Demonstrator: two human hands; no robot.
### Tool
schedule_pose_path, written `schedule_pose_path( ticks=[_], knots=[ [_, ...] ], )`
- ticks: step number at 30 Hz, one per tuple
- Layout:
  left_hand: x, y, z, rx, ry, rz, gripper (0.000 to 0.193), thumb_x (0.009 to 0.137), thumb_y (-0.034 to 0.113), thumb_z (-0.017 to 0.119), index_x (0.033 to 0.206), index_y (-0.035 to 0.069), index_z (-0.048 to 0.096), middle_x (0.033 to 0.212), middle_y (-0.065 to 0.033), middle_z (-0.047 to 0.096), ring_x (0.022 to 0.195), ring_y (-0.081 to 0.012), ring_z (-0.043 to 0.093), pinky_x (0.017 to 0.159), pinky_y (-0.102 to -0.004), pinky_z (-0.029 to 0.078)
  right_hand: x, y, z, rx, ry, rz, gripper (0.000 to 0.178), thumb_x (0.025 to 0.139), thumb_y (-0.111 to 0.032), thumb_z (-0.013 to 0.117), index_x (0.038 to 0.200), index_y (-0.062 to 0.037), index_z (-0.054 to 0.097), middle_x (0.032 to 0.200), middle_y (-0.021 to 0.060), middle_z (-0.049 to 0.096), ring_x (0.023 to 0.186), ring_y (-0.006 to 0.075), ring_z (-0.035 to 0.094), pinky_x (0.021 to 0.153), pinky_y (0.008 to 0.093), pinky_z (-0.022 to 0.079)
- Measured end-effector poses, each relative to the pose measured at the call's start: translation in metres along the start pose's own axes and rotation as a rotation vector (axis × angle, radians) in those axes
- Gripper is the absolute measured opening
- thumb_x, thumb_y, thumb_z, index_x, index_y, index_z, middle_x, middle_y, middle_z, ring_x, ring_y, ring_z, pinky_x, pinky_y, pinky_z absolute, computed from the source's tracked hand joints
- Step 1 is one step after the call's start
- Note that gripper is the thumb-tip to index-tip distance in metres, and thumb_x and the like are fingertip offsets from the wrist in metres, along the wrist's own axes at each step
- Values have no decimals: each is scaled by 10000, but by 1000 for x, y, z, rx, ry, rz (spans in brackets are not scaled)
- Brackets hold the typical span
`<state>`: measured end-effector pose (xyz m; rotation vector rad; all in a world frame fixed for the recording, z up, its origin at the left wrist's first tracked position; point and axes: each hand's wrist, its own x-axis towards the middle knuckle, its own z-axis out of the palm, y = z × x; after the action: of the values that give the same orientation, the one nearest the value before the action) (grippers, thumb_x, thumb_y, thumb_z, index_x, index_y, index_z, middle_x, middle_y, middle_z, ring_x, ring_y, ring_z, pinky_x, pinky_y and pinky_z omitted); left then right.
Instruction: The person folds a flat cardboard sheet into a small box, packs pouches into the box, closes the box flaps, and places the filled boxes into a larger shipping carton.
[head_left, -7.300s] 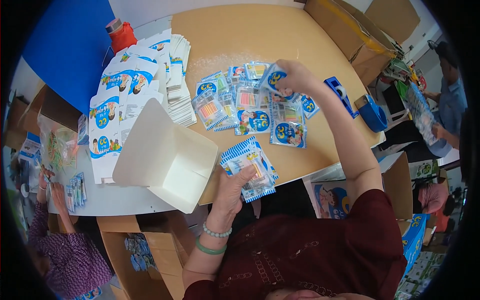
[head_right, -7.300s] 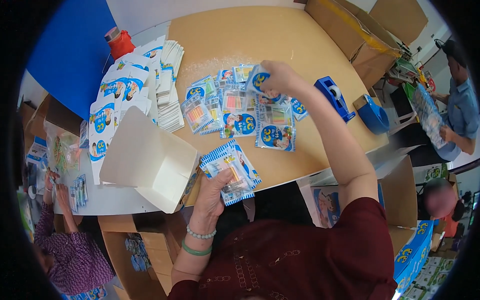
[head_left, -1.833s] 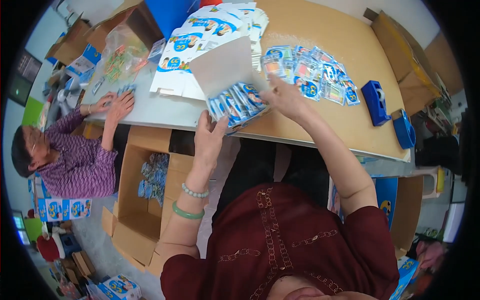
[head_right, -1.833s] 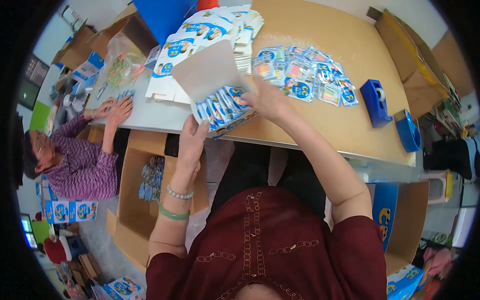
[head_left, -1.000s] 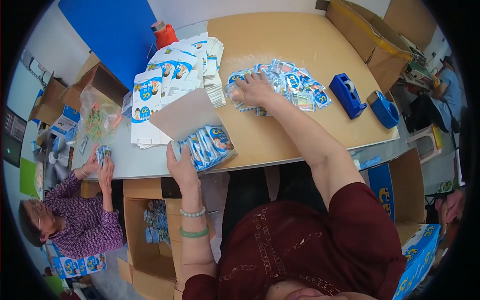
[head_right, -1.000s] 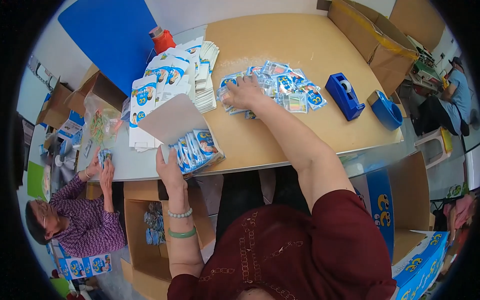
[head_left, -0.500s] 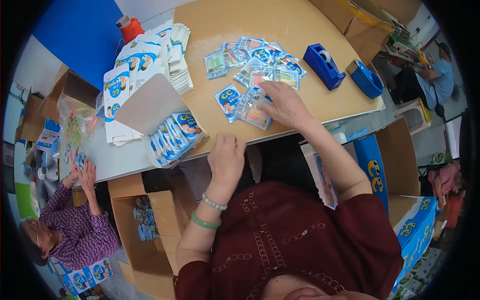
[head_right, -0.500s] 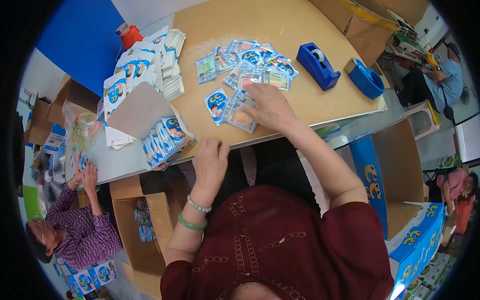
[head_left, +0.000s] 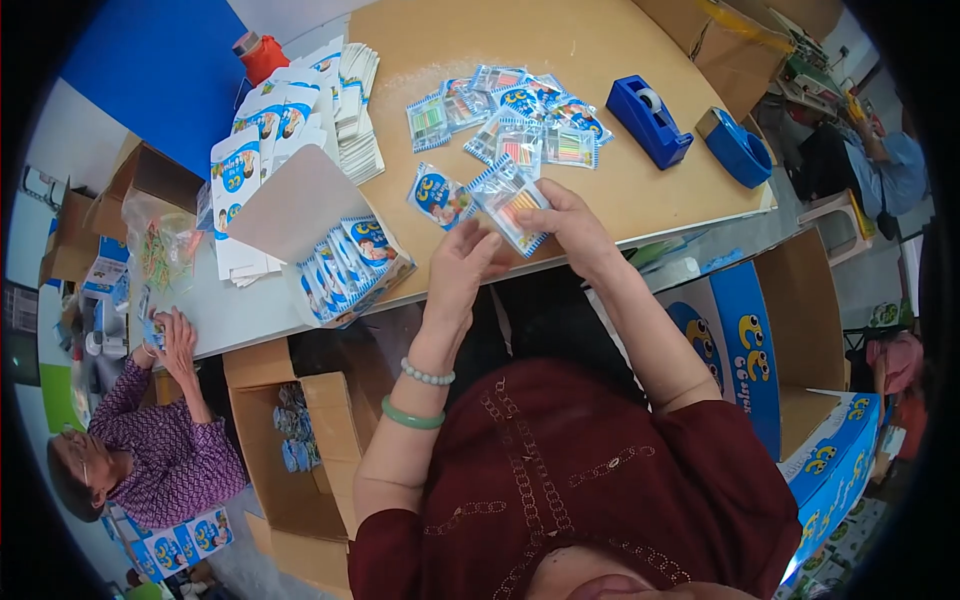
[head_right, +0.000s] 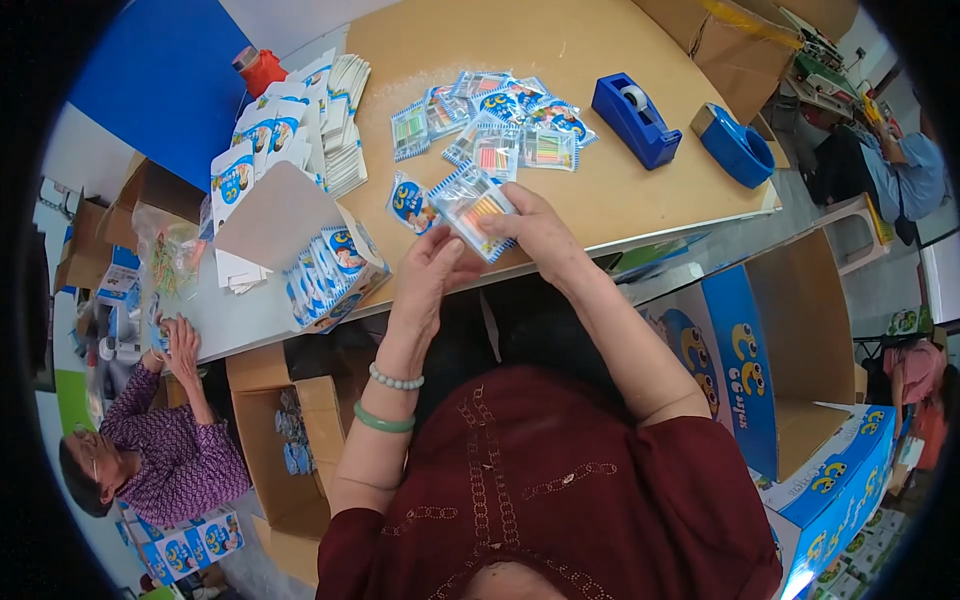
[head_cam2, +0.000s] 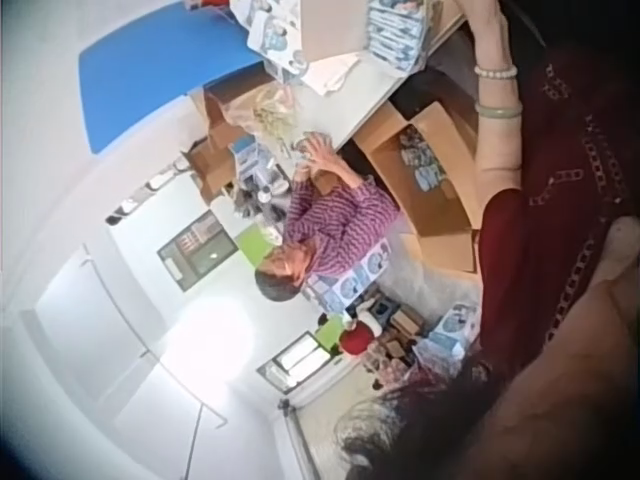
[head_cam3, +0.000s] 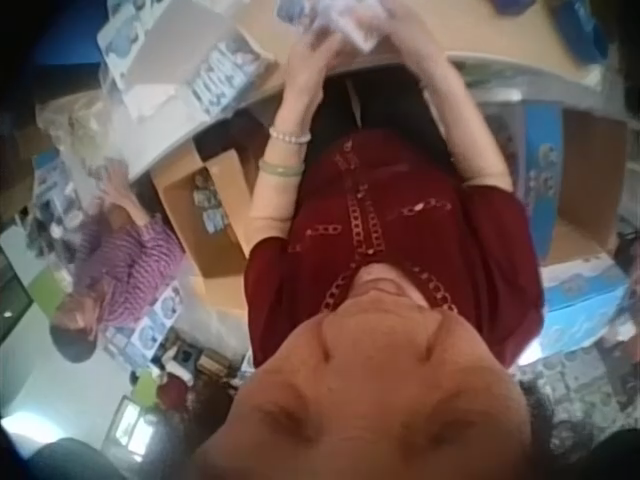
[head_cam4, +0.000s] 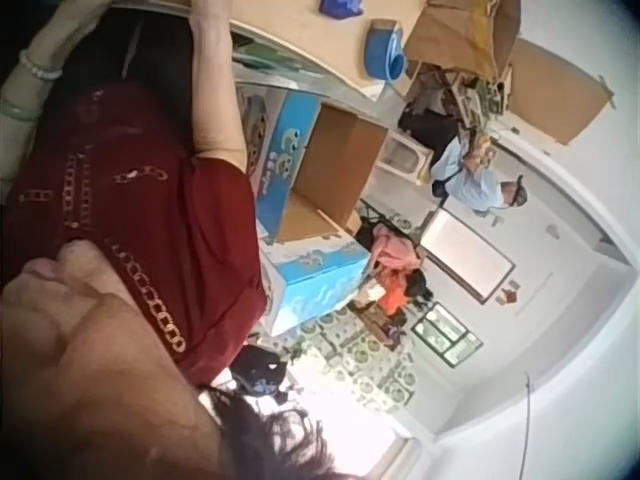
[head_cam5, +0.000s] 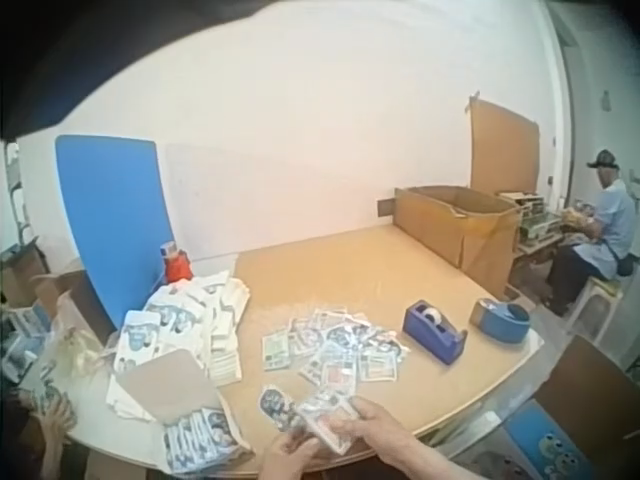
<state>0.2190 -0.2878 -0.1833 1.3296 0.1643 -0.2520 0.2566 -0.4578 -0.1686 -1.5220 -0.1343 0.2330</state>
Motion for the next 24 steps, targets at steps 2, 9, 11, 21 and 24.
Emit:
schedule_pose_path(
  ticks=[2,9,11,21,24],
  knots=[
    [5,2,5,-279,-113,32,328,927,229,616,1163,13,545,1030,-44,637,830,-111,626,727,-252,534,-5,-6,12,264,-11,60,225,892,-214,601,989,-11,588,888,46,607,852,111,559,740,283,462],
    [8,-7,-6,-384,-32,76,302,942,159,570,1199,5,533,1137,-98,625,1007,-188,632,850,-350,536,1,10,3,-244,-77,-110,268,920,-240,546,1015,6,595,898,89,621,834,165,581,730,317,468],
    [0,-8,-18,-347,12,65,294,943,150,565,1197,4,533,1146,-102,625,1021,-193,631,855,-357,536,7,7,8,-230,-111,-68,276,918,-241,542,1017,10,598,900,111,628,834,191,596,730,328,470],
    [-38,-22,-46,-458,81,-20,283,892,63,607,1166,5,566,1103,-81,645,970,-174,641,853,-326,524,87,1,89,-1168,23,-37,343,739,-310,709,915,-35,604,911,181,647,928,343,615,804,435,471],
    [-42,-28,-53,-454,50,-34,298,875,43,623,1165,8,568,1104,-75,644,976,-167,635,862,-318,514,68,-8,74,-979,22,-18,374,725,-294,713,968,-35,594,925,182,646,933,346,617,810,432,475]
  ],
)
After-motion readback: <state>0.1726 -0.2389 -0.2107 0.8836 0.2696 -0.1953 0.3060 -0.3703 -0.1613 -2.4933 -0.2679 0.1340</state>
